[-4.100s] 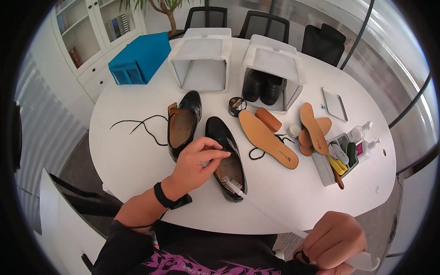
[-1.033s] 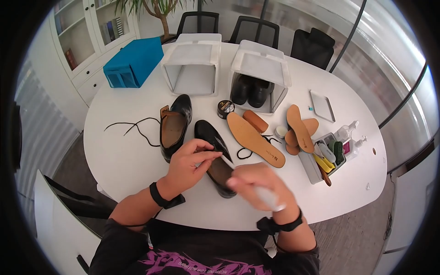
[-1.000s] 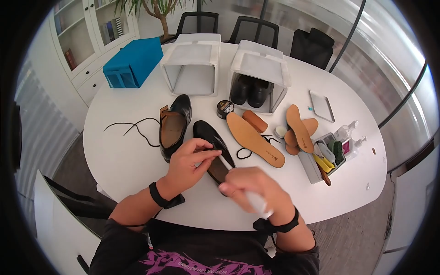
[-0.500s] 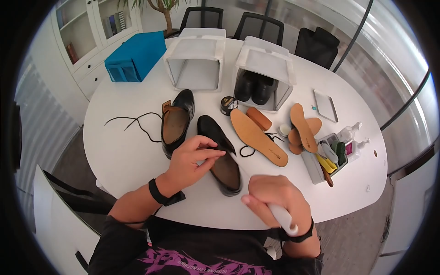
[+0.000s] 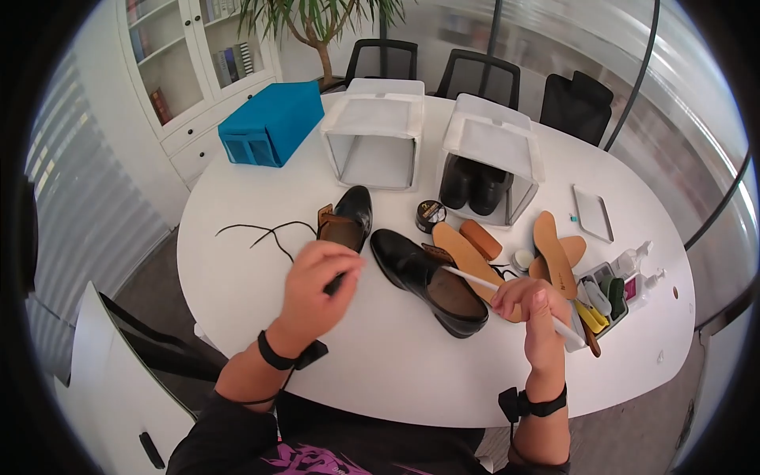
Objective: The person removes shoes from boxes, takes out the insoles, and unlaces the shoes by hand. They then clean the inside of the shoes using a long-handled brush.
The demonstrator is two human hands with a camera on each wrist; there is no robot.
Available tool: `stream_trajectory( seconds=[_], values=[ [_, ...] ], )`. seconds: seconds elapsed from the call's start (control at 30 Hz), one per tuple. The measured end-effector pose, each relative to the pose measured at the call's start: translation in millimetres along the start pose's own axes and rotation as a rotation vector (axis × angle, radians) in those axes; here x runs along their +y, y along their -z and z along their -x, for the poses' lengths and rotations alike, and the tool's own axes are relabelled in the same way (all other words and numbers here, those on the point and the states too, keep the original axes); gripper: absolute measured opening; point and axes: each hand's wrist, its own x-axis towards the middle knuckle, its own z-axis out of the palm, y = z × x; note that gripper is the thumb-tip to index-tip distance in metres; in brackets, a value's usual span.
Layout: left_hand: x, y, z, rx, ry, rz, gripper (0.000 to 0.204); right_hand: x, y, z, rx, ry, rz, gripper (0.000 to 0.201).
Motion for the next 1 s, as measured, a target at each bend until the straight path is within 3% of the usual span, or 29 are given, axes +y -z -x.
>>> stream_trajectory(
  seconds=[0.13,0.2,0.23,0.33,0.43,0.53,0.6,0.63,0.67,0.73,0.8,0.87,1.0],
  values=[
    [-32.6,6.8,0.0,0.078,0.064,-0.130,0.011,24.2,6.4,-10.9,0.068,0.026,-0.048,0.059],
    [-40.5,11.3,0.7,-0.097,0.226,-0.093,0.011,29.7,8.6,-19.8,0.046,0.031,-0.043,0.057],
    [-49.3,12.2,1.1,-0.188,0.167,-0.097,0.026,30.8,5.2,-23.7,0.075,0.038,-0.037,0.057],
    [-41.2,8.8,5.4,-0.313,0.133,-0.239,0.033,21.2,12.7,-23.7,0.062,0.102,-0.023,0.057],
    [-32.6,2.6,8.2,-0.284,0.174,-0.090,0.031,-3.9,35.9,-17.9,0.070,0.334,-0.024,0.056],
    [-17.4,6.1,4.6,-0.314,0.152,0.091,0.024,-41.4,58.3,-0.1,0.223,0.466,-0.225,0.054],
    [-7.9,9.7,3.6,-0.204,0.003,0.074,0.013,-72.8,61.5,8.5,0.324,0.506,-0.304,0.056],
    [-17.0,7.5,-1.8,-0.061,-0.103,0.029,0.010,-85.4,59.7,12.3,0.362,0.534,-0.298,0.058],
    [-16.3,9.9,-9.9,-0.057,-0.099,0.027,0.010,-93.0,55.2,15.3,0.400,0.564,-0.293,0.059],
    [-9.9,16.5,-25.6,0.177,0.034,-0.310,0.023,-94.6,37.2,17.6,0.332,0.543,-0.315,0.059],
    [-40.2,16.0,-11.6,0.149,0.102,-0.252,0.030,-92.2,5.9,15.3,0.248,0.485,-0.304,0.061],
    [-61.3,16.4,-4.0,-0.072,0.309,0.061,0.026,-79.5,-19.7,16.4,0.154,0.386,-0.339,0.062],
    [-73.4,7.7,2.1,-0.078,0.287,-0.053,0.018,-74.6,-62.0,1.3,0.136,0.433,-0.127,0.065]
  ],
)
